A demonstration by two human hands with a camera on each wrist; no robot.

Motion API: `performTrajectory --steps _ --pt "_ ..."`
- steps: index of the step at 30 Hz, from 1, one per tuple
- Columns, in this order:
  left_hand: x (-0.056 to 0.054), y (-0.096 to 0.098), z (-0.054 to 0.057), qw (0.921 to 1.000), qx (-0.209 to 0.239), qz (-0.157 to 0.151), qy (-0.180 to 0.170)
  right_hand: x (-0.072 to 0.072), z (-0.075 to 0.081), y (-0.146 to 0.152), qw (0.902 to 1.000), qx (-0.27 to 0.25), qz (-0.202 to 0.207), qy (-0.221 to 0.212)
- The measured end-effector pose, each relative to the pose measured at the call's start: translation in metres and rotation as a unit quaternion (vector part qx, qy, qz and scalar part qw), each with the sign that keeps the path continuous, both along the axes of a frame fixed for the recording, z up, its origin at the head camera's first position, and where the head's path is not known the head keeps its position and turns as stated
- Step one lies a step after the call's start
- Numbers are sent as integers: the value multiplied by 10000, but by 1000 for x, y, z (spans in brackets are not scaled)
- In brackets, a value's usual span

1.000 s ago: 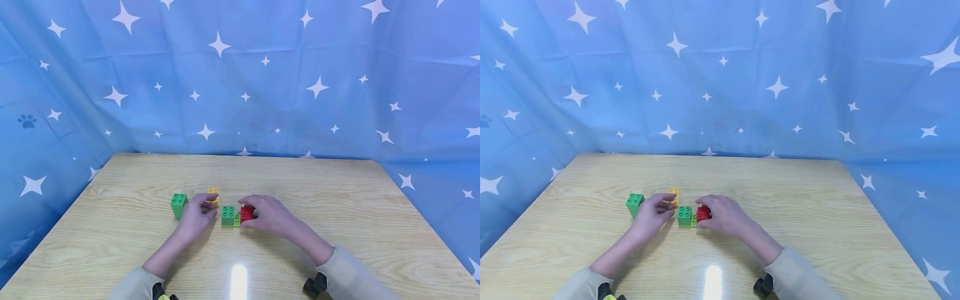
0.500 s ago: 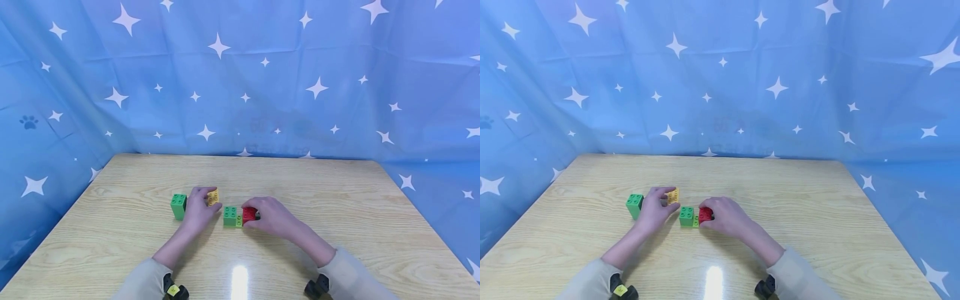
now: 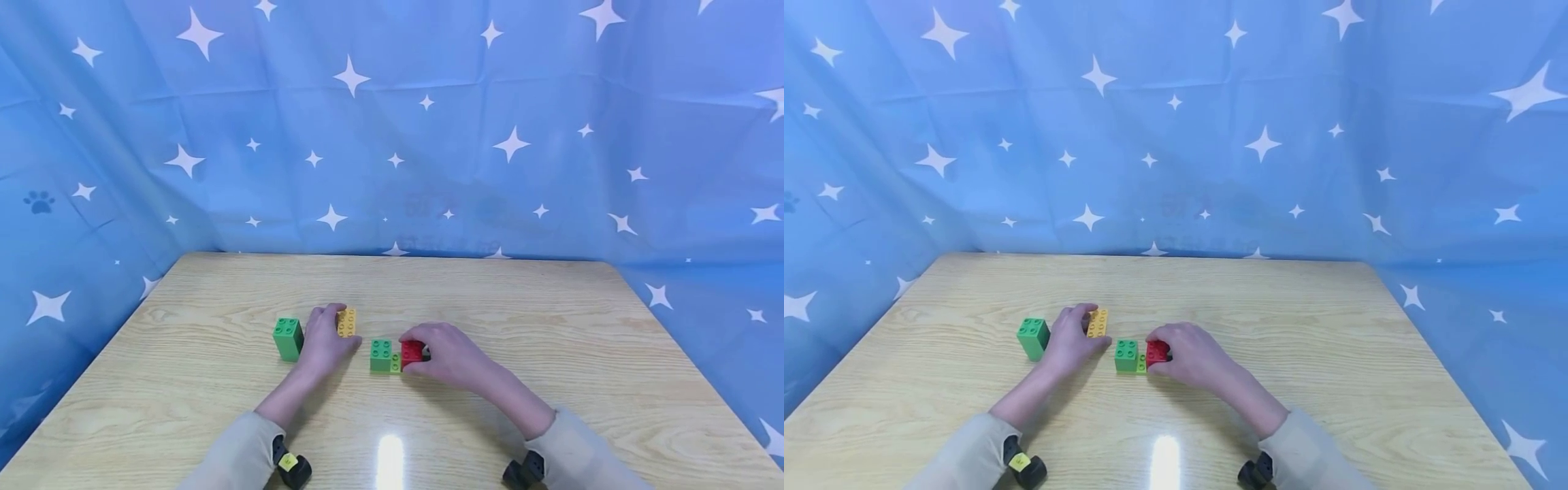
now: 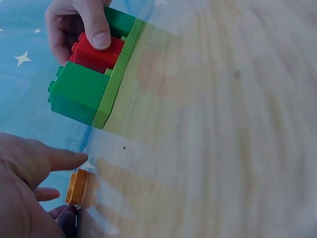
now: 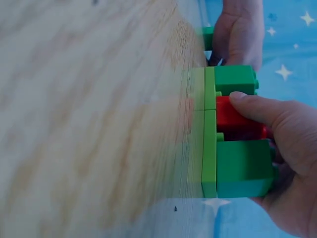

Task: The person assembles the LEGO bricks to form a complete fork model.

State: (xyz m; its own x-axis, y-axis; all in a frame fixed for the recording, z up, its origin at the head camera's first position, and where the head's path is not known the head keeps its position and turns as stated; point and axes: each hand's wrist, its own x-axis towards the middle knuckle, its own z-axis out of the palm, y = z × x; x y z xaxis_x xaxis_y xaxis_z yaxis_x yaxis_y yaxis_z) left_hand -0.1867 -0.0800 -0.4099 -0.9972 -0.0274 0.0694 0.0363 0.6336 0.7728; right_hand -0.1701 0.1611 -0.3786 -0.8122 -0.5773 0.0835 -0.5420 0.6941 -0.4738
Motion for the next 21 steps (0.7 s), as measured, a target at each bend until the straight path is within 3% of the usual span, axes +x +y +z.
performTrajectory --steps 11,21 --pt "1 -2 -4 9988 -119 -168 451 0 -1 7 9999 72 -111 87" --pt "6 -2 0 9972 -90 -643 368 -2 6 17 9999 -82 -121 58"
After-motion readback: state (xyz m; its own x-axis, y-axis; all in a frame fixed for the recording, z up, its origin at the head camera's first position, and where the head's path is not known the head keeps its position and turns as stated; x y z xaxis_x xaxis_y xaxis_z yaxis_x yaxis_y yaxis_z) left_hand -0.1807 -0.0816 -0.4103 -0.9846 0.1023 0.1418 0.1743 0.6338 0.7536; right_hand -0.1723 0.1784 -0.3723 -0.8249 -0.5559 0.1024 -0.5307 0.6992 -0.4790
